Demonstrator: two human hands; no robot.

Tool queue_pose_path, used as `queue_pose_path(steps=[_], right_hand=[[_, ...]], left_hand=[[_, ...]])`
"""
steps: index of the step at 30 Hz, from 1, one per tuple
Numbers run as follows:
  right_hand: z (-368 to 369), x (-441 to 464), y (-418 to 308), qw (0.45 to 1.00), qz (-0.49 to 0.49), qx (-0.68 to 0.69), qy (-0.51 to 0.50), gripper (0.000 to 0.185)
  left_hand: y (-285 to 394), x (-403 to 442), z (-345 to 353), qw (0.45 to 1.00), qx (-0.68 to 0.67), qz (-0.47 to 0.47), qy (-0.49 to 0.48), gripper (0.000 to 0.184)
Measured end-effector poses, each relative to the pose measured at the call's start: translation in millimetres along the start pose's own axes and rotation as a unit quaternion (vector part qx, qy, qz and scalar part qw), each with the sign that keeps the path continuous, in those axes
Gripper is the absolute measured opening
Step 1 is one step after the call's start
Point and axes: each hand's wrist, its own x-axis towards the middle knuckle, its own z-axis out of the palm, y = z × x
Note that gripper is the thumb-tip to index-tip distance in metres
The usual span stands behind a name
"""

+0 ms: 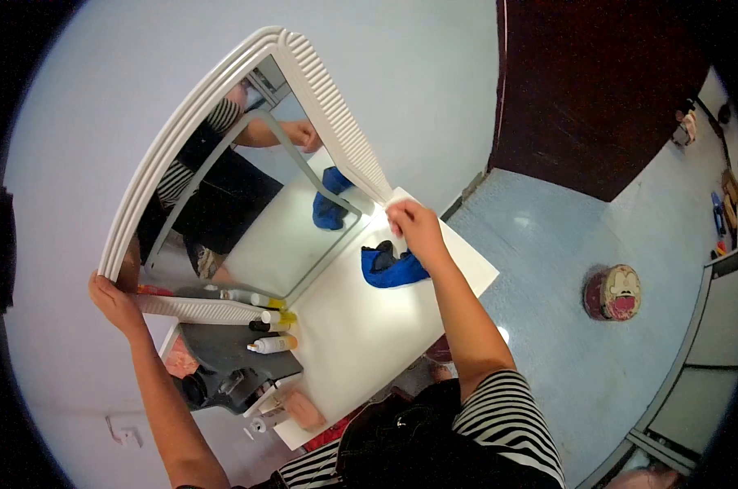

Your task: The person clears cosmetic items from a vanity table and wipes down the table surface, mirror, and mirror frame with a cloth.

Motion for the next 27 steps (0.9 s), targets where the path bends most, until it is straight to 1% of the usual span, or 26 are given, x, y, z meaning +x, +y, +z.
queue_pose_path(steps=[1,4,6,8,10,12,13,15,16,18,19,21,25,27], right_hand=[[-7,-17,6,0.999,0.045,0.009,0.001,0.014],[-18,-33,11,0.998,0.057,-0.023,0.019,0.013],[-16,-17,-2,0.998,0.037,-0.036,0.025,0.014],[-1,11,-23,0.996,-0.054,-0.031,0.063,0.015],[14,55,-30,0.992,-0.089,-0.007,0.093,0.016],[29,92,-41,0.982,-0.131,-0.036,0.133,0.017],[34,105,-44,0.982,-0.130,-0.035,0.130,0.017],[43,129,-48,0.972,-0.132,-0.097,0.167,0.019],[44,140,-45,0.973,-0.132,-0.097,0.164,0.019],[44,156,-33,0.950,-0.163,-0.204,0.169,0.021],[46,156,-36,0.951,-0.162,-0.206,0.166,0.021],[48,156,-42,0.954,-0.130,-0.220,0.159,0.020],[48,159,-45,0.953,-0.125,-0.227,0.157,0.017],[46,158,-51,0.960,-0.077,-0.229,0.141,0.017]], left_hand=[[1,0,1,1.000,-0.004,-0.002,-0.002,0.045],[-2,1,-2,1.000,-0.009,-0.009,-0.010,0.045],[-8,2,1,1.000,-0.008,-0.006,-0.010,0.045],[-12,2,2,1.000,-0.016,-0.010,-0.015,0.045],[-16,2,1,0.999,-0.017,-0.013,-0.024,0.045],[-20,4,0,0.999,-0.026,0.004,-0.041,0.045],[-18,3,-1,0.999,-0.022,0.003,-0.040,0.045],[-8,1,-1,1.000,-0.012,0.002,-0.010,0.045],[-9,1,-1,1.000,-0.009,0.000,-0.010,0.045],[-11,1,0,1.000,-0.005,-0.001,-0.013,0.046],[-8,1,-1,1.000,-0.003,-0.003,-0.014,0.046],[-1,0,-3,1.000,-0.004,0.002,-0.010,0.045],[-4,0,-2,1.000,0.008,0.004,-0.010,0.045],[-3,0,-2,1.000,0.010,0.000,-0.003,0.045]])
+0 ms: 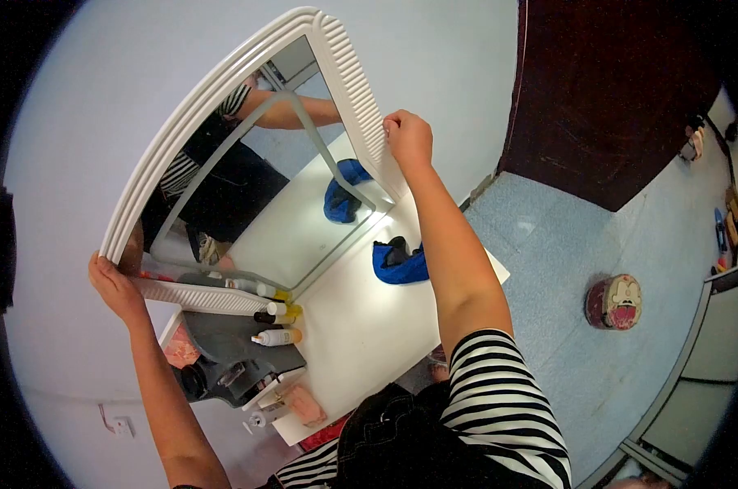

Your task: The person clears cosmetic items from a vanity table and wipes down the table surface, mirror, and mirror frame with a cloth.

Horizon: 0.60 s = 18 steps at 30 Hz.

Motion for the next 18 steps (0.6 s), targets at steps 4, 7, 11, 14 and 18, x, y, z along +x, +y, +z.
queue_pose_path(steps=[4,7,11,14,18], right_hand=[[2,1,5,0.998,-0.047,-0.024,0.024,0.018],[0,-7,-2,0.994,-0.059,-0.085,0.027,0.018],[4,-18,-4,0.993,-0.098,-0.060,0.024,0.019],[-2,-42,6,0.996,-0.091,0.005,0.004,0.019],[-33,-125,42,0.997,-0.010,0.055,-0.047,0.025]], left_hand=[[-2,1,1,1.000,-0.004,-0.001,0.001,0.045],[0,1,1,1.000,-0.009,0.000,0.005,0.045],[3,1,-1,1.000,-0.011,0.001,-0.002,0.044],[9,0,-3,1.000,-0.016,0.006,-0.004,0.044],[6,1,-2,0.999,-0.027,0.003,-0.016,0.042]])
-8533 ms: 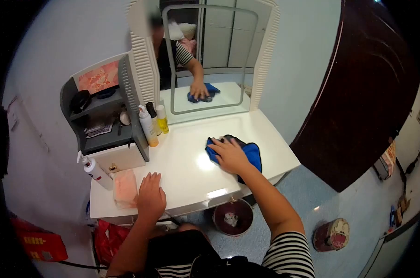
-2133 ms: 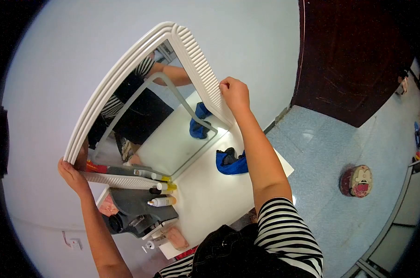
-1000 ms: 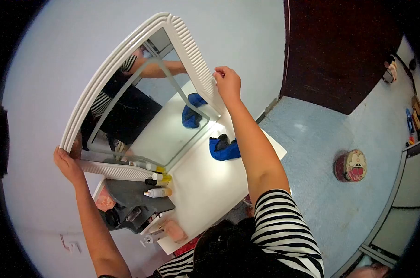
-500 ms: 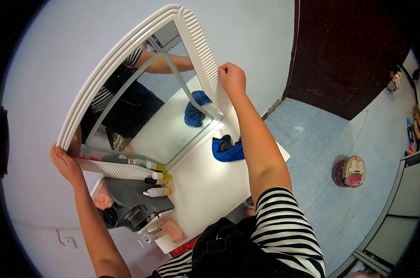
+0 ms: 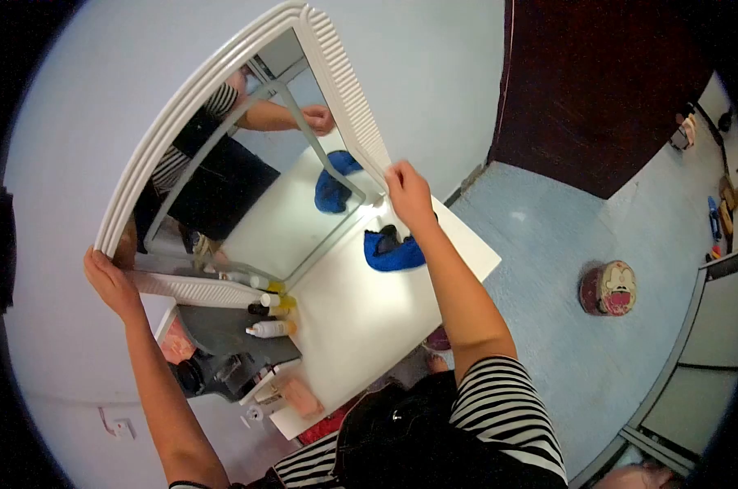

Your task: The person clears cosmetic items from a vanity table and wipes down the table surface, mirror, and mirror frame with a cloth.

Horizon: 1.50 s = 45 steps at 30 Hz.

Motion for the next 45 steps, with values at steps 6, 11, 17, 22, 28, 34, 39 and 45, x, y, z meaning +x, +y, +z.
queue_pose_path(steps=[6,11,17,22,28,34,39,45], right_hand=[[-73,-203,51,0.975,0.104,-0.173,-0.096,0.032],[-110,-297,82,0.955,0.136,-0.228,-0.134,0.023],[-121,-294,129,0.961,0.201,-0.060,-0.178,0.010],[-124,-275,104,0.897,0.383,0.173,-0.137,0.018],[-136,-273,106,0.890,0.360,-0.130,-0.247,0.018],[-76,-179,75,0.945,-0.125,-0.285,-0.101,0.062],[46,-118,95,0.920,0.041,-0.385,-0.065,0.073],[115,-208,102,0.808,-0.257,-0.366,-0.385,0.052]], left_hand=[[-5,2,4,0.999,0.024,0.012,0.017,0.042],[-10,4,6,1.000,0.008,0.007,0.026,0.042],[-32,7,8,0.999,0.034,0.023,-0.015,0.044],[-29,11,7,0.999,0.034,0.041,0.006,0.044],[-54,19,11,0.997,0.048,0.048,-0.023,0.043],[-32,12,6,0.997,0.022,0.073,0.019,0.039],[-25,9,8,0.994,0.046,0.079,0.066,0.041],[-32,9,4,1.000,0.013,0.009,0.004,0.042]])
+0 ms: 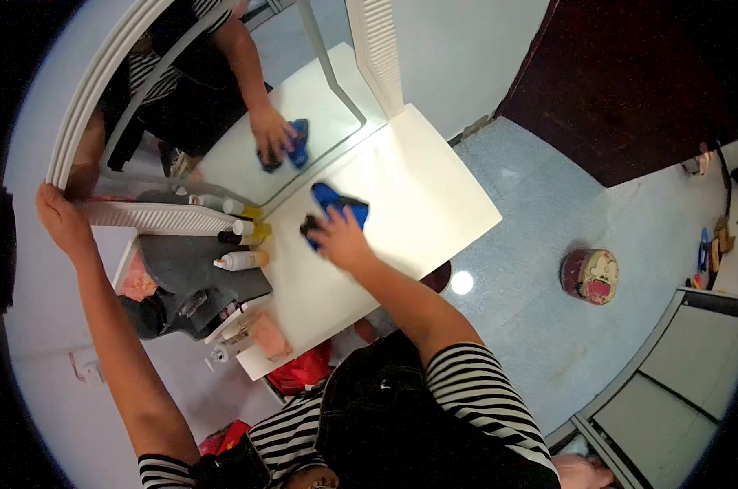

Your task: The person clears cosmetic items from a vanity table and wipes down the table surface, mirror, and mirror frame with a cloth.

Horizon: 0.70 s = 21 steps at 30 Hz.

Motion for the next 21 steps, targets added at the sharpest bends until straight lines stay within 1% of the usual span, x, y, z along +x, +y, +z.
queue_pose_path(steps=[2,4,5,6,7,8,10,11,12,14,16,18,20,21], right_hand=[[0,-25,6,0.995,-0.089,0.030,0.030,0.053],[-18,-25,39,0.997,-0.077,0.003,0.011,0.053],[-32,-10,56,0.998,-0.039,-0.024,-0.032,0.050],[-36,-2,81,0.999,0.003,-0.043,0.012,0.047],[-46,13,103,0.995,0.061,-0.072,0.019,0.050],[-52,24,126,0.990,0.107,-0.078,0.057,0.054],[-58,55,168,0.965,0.236,-0.084,0.076,0.054],[-60,66,181,0.953,0.278,-0.066,0.100,0.053],[-57,73,187,0.944,0.299,-0.067,0.123,0.054],[-50,69,175,0.943,0.282,-0.101,0.143,0.055],[-49,44,138,0.966,0.222,-0.091,0.093,0.056],[-40,3,93,0.986,0.135,-0.077,0.052,0.059],[-39,-41,62,0.999,0.039,0.032,0.009,0.059],[-44,-43,68,0.999,0.038,0.030,0.008,0.059]], left_hand=[[0,-1,-1,0.999,0.018,0.035,0.016,0.042],[1,-1,-1,0.999,0.028,0.029,0.015,0.042],[4,-1,-2,0.998,0.038,0.035,0.021,0.041],[5,-1,-3,0.998,0.045,0.043,0.027,0.041],[4,-2,-3,0.998,0.046,0.041,0.025,0.041],[4,-3,-4,0.999,0.025,0.036,0.020,0.041],[6,-3,-4,0.999,0.006,0.034,0.017,0.041],[10,-5,-5,0.999,0.013,0.031,0.020,0.041],[12,-5,-5,0.999,0.020,0.028,0.022,0.040],[8,-6,-7,0.999,0.025,0.025,0.012,0.041],[4,-4,-7,0.999,0.025,0.023,0.012,0.041],[2,-3,-6,1.000,-0.001,0.027,0.003,0.041],[6,-1,-6,0.999,-0.007,0.038,0.011,0.041],[7,0,-4,0.998,-0.012,0.052,0.015,0.041]])
